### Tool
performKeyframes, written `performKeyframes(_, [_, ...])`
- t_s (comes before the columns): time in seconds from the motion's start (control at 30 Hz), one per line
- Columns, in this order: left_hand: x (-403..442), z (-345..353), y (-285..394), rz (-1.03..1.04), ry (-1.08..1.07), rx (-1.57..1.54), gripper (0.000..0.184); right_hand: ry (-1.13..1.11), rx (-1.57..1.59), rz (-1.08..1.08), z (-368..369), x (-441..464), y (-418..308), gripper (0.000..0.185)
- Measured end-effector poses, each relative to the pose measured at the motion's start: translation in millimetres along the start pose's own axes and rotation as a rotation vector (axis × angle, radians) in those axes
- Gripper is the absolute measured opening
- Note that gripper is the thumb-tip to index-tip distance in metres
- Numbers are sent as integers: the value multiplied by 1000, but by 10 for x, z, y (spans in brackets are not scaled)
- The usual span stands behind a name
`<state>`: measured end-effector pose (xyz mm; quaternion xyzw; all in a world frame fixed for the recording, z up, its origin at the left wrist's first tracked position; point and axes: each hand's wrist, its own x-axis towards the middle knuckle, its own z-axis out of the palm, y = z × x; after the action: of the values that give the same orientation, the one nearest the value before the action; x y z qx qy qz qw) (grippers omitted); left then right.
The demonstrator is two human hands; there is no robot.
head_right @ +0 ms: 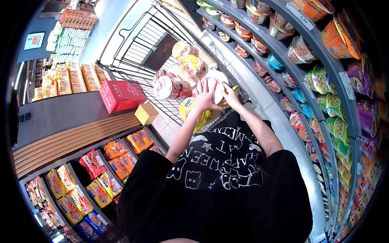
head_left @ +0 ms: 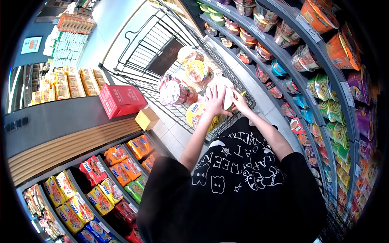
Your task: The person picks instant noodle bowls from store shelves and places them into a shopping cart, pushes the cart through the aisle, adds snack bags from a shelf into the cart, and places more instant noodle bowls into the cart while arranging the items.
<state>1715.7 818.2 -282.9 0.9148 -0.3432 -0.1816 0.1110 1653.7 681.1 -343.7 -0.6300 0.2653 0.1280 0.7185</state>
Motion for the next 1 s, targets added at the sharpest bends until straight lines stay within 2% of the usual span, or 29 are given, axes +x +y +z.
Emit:
performKeyframes(0.07, [42, 29, 96, -112, -9, 66, 122, 12, 97, -115, 18, 74, 101, 50])
performKeyframes(0.13, [90, 3, 119, -147, 53, 52, 122, -7, 8, -128, -32, 101, 134, 49])
performKeyframes(0.2, [148, 33, 63, -177, 112, 45, 122, 20, -192, -297, -17, 89, 56, 47])
performKeyframes(0.27, [177, 74, 11, -200, 56, -11, 122, 7, -210, -255, -45, 71, 170, 47])
performKeyframes(0.33, [166, -11, -37, -171, 97, -4, 122, 73, -97, -316, -51, 234, 538, 47])
performKeyframes(0.4, [189, -122, -154, -235, 112, -122, 117, 49, -191, -235, -128, -2, 240, 43])
performKeyframes(0.43, [178, -332, -217, -231, 132, -132, 114, -21, -452, -291, -159, -42, 225, 42])
performKeyframes(0.47, [205, -376, -424, -170, 211, -107, 113, -94, -711, -340, -181, -97, 210, 40])
performKeyframes(0.5, [237, -518, -586, -126, 320, -131, 111, -108, -840, -347, -164, -173, 181, 35])
performKeyframes(0.53, [244, -683, -717, -165, 397, -105, 107, -99, -834, -338, -151, -206, 213, 35])
performKeyframes(0.6, [326, -979, -1062, -246, 579, -72, 98, -91, -1177, -453, -142, -242, 298, 33])
performKeyframes(0.67, [398, -1154, -1495, -304, 716, 26, 92, -59, -1147, -470, -148, -231, 399, 31])
performKeyframes(0.7, [462, -1141, -1768, -356, 754, 94, 95, -69, -1168, -469, -157, -231, 403, 31])
performKeyframes(0.73, [460, -1172, -1947, -486, 686, 168, 103, -73, -1194, -470, -164, -226, 393, 32])
performKeyframes(0.77, [483, -1071, -2339, -487, 664, 134, 113, -63, -1208, -476, -156, -232, 409, 33])
performKeyframes(0.8, [443, -1120, -2408, -659, 516, 86, 119, -60, -1236, -470, -154, -233, 447, 35])
performKeyframes(0.83, [397, -1094, -2512, -669, 488, 82, 121, -67, -1270, -442, -138, -248, 450, 37])
performKeyframes(0.87, [368, -944, -2821, -596, 539, 83, 119, -63, -1299, -406, -129, -266, 450, 40])
performKeyframes(0.9, [396, -865, -3007, -666, 470, 20, 118, -76, -1291, -410, -142, -273, 478, 39])
performKeyframes(1.0, [356, -812, -2947, -922, 369, 57, 110, -59, -1355, -461, -172, -329, 589, 36])
